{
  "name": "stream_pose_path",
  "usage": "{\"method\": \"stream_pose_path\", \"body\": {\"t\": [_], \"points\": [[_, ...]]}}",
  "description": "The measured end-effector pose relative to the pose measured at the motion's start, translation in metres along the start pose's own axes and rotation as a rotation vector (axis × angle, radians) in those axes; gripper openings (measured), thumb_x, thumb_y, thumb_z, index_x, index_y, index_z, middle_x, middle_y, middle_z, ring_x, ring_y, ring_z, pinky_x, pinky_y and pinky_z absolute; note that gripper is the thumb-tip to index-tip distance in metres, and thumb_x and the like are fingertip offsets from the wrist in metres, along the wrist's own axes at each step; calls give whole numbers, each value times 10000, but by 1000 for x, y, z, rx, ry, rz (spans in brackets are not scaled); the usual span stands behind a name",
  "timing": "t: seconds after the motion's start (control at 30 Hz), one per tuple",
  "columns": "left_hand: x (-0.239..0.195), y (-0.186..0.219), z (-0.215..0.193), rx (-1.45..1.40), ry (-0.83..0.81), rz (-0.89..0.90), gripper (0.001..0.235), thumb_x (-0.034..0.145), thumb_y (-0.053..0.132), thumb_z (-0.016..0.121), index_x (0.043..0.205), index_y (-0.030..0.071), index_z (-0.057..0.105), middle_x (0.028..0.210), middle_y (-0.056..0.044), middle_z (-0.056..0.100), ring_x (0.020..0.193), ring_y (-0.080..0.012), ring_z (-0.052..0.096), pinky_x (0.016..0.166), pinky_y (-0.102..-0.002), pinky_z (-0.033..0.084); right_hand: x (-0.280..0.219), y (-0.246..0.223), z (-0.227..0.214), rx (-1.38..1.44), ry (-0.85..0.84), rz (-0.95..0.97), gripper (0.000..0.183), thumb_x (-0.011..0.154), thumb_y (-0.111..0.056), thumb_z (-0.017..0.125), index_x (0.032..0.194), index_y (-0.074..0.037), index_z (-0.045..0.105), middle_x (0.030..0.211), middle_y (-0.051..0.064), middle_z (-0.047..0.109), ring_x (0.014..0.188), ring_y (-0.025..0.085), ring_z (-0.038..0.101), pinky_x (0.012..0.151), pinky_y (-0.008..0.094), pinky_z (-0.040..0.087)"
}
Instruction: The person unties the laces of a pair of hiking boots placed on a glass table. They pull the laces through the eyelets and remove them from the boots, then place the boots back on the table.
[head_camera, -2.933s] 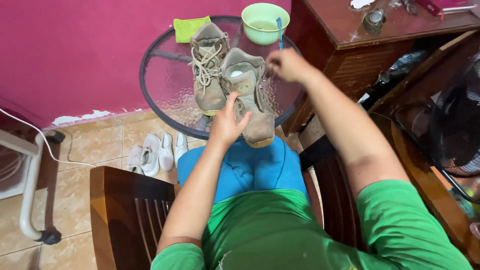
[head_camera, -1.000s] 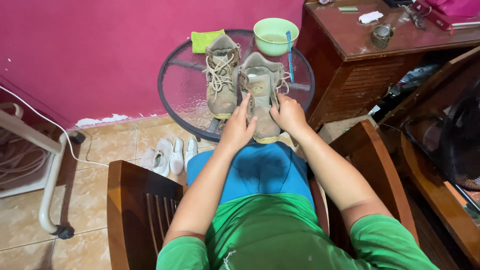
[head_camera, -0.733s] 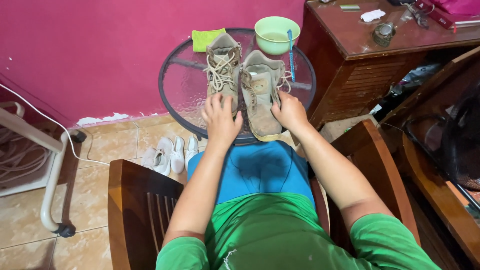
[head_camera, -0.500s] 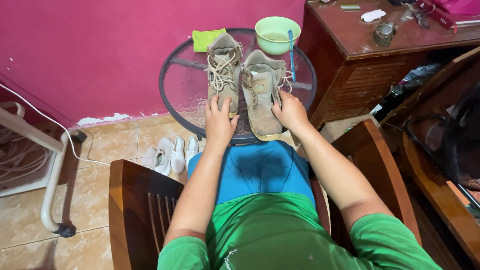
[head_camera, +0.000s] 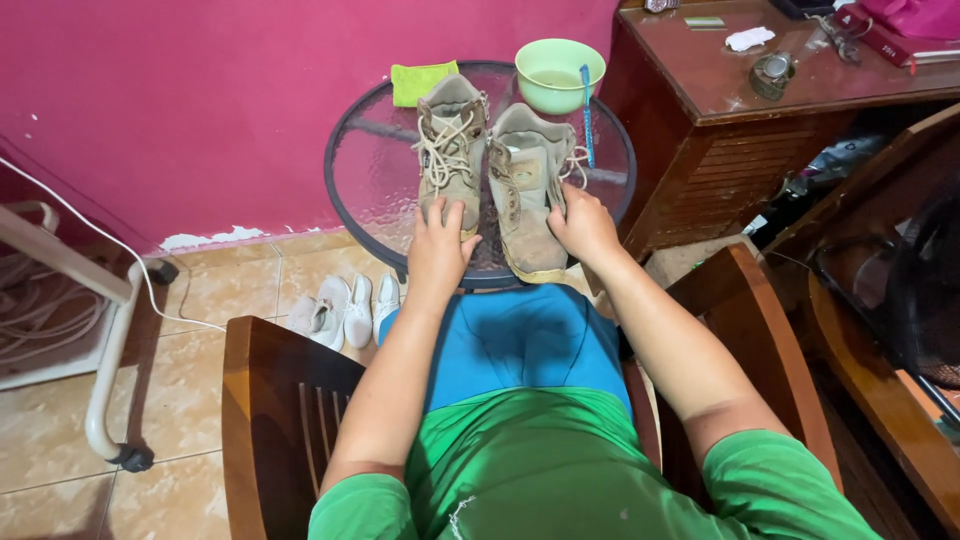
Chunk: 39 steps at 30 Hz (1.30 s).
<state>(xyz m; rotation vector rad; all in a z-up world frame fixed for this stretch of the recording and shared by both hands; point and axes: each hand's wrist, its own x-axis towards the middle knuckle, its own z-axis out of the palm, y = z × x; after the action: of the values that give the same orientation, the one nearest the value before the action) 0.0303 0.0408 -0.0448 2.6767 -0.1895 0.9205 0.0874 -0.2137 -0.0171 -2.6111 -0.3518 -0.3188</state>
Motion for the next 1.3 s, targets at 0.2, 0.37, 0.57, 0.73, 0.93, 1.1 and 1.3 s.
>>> {"method": "stream_pose_path", "body": {"t": [0.2, 0.37, 0.57, 0.73, 0.93, 1.1, 1.3], "points": [[-11, -8, -7, -2, 0, 16, 688, 713, 383, 896, 1303, 195, 596, 1314, -93, 562, 1223, -435, 600, 949, -503, 604, 2, -1, -1, -11, -18, 27, 501, 974, -260, 539, 1412, -25, 594, 1307, 238, 668, 1133, 494, 670, 940, 624, 552], [-17, -7, -18, -49, -8, -10, 658, 714, 344, 887, 1297, 210, 612, 1325, -89, 555, 1237, -410, 597, 1001, -497, 567, 4, -3, -3, 9, -22, 47, 512, 973, -261, 532, 1427, -30, 583, 1321, 235, 662, 1131, 501, 668, 932, 631, 553], [-24, -5, -18, -49, 5, -21, 663, 697, 353, 896, 1285, 226, 618, 1317, -69, 561, 1236, -391, 604, 1007, -483, 564, 16, 2, -1, -1, -14, 43, 512, 979, -247, 506, 1416, 7, 589, 1309, 245, 663, 1149, 496, 665, 944, 609, 555], [-30, 17, -31, 31, 25, -84, 667, 627, 412, 928, 1222, 276, 658, 1235, -19, 585, 1152, -352, 620, 877, -457, 620, 22, -4, -3, 2, -4, 73, 512, 982, -250, 513, 1402, 33, 582, 1304, 274, 658, 1146, 518, 656, 950, 640, 543], [-29, 33, -35, 10, 58, -88, 686, 595, 410, 946, 1206, 254, 676, 1203, -39, 584, 1115, -368, 615, 835, -454, 633, 33, 9, 6, 5, 30, 38, 482, 991, -248, 510, 1400, -5, 591, 1281, 264, 659, 1171, 502, 641, 980, 619, 540], [-36, 45, -40, -24, 0, -66, 588, 778, 378, 876, 1284, 199, 636, 1257, -104, 537, 1138, -395, 587, 782, -453, 659, 42, 25, 8, 67, 32, -24, 457, 980, -215, 545, 1365, 19, 622, 1254, 288, 676, 1167, 521, 633, 969, 636, 534], [-35, 45, -33, -28, -48, -45, 594, 819, 418, 838, 1314, 178, 612, 1290, -129, 518, 1137, -419, 583, 768, -477, 670, 39, 17, -4, 129, -4, -67, 463, 994, -213, 558, 1386, 29, 605, 1284, 323, 655, 1221, 523, 598, 1040, 608, 492]]}}
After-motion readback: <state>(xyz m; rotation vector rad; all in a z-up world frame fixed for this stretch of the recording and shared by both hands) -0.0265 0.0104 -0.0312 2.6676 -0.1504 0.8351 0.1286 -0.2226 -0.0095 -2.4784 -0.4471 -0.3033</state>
